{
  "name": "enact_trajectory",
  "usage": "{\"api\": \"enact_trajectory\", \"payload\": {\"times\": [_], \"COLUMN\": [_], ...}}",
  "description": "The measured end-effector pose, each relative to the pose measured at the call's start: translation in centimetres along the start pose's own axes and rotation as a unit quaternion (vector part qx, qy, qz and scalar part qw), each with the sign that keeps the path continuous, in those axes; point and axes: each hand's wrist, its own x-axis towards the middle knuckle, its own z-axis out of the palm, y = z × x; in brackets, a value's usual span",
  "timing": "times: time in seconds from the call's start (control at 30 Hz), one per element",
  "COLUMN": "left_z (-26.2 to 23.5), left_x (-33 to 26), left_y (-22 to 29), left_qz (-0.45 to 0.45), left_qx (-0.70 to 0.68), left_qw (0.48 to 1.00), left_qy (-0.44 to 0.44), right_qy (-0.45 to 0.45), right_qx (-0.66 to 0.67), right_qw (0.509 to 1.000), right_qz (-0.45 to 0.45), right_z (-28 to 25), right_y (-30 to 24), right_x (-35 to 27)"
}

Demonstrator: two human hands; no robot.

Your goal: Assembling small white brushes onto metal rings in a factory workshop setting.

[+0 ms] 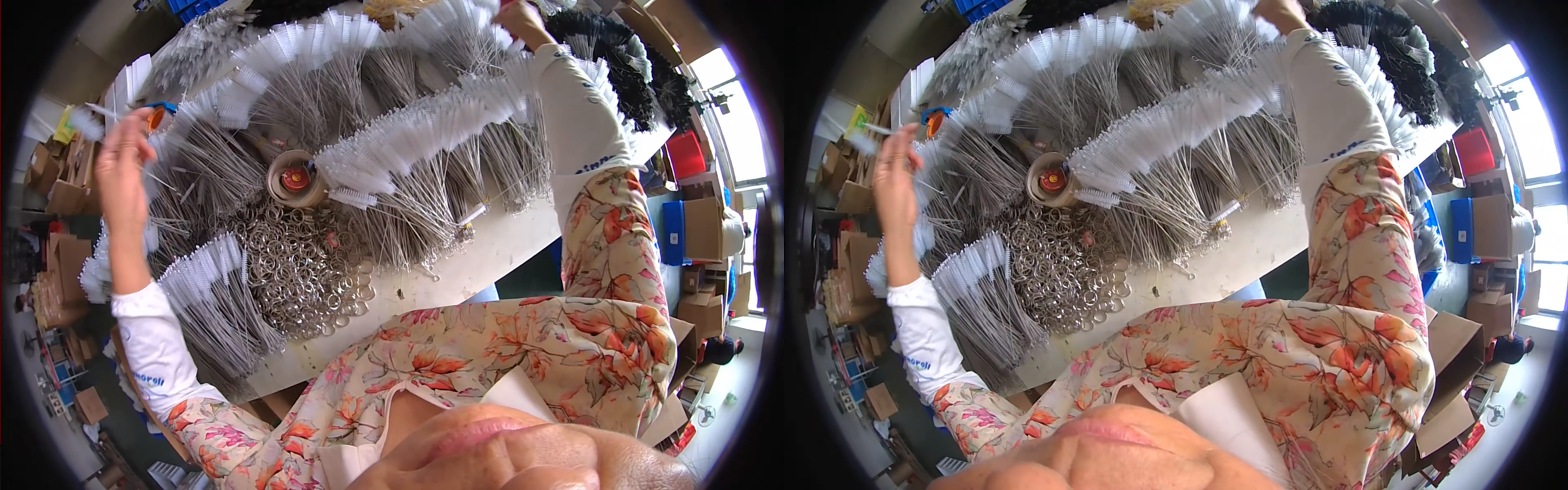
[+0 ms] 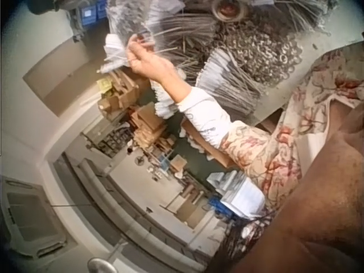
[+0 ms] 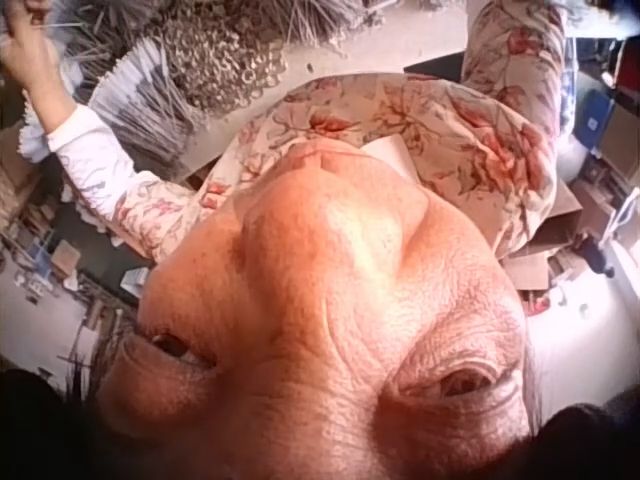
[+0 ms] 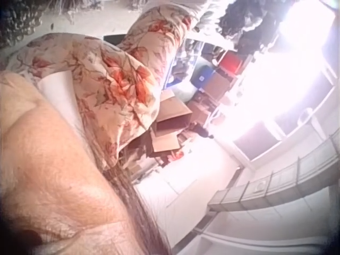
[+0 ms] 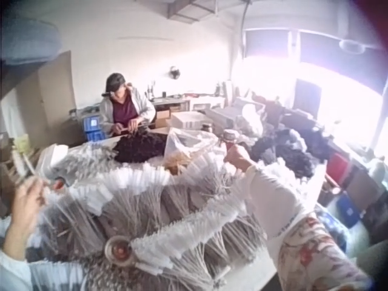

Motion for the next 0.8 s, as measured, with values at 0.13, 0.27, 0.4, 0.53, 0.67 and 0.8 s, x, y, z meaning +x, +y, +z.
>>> {"api": "enact_trajectory", "payload": {"times": [0.13,0.27,0.4,0.53,0.67,0.8], "left_z": [1.7,-1.2,0.0,-3.1,-6.0,-5.7], "left_x": [-2.2,-6.7,-13.8,-17.3,-19.9,-21.3], "left_y": [7.3,7.2,8.9,10.0,6.8,4.6], "left_qz": [0.003,-0.05,-0.123,-0.227,-0.312,-0.205], "left_qx": [-0.12,0.004,0.143,0.145,0.071,-0.041], "left_qw": [0.983,0.995,0.957,0.942,0.941,0.978], "left_qy": [0.139,-0.083,-0.219,-0.198,-0.113,0.008], "right_qy": [0.112,-0.163,-0.317,-0.145,-0.078,-0.14], "right_qx": [0.071,0.365,0.235,-0.11,-0.135,0.175], "right_qw": [0.99,0.889,0.89,0.972,0.981,0.952], "right_qz": [-0.036,-0.222,-0.228,-0.148,-0.118,-0.207], "right_z": [-3.5,-3.8,5.8,7.1,7.9,2.6], "right_y": [-5.3,-7.6,-12.1,-12.8,-12.9,-20.1], "right_x": [-1.2,2.8,0.8,-2.6,-3.4,-4.4]}}
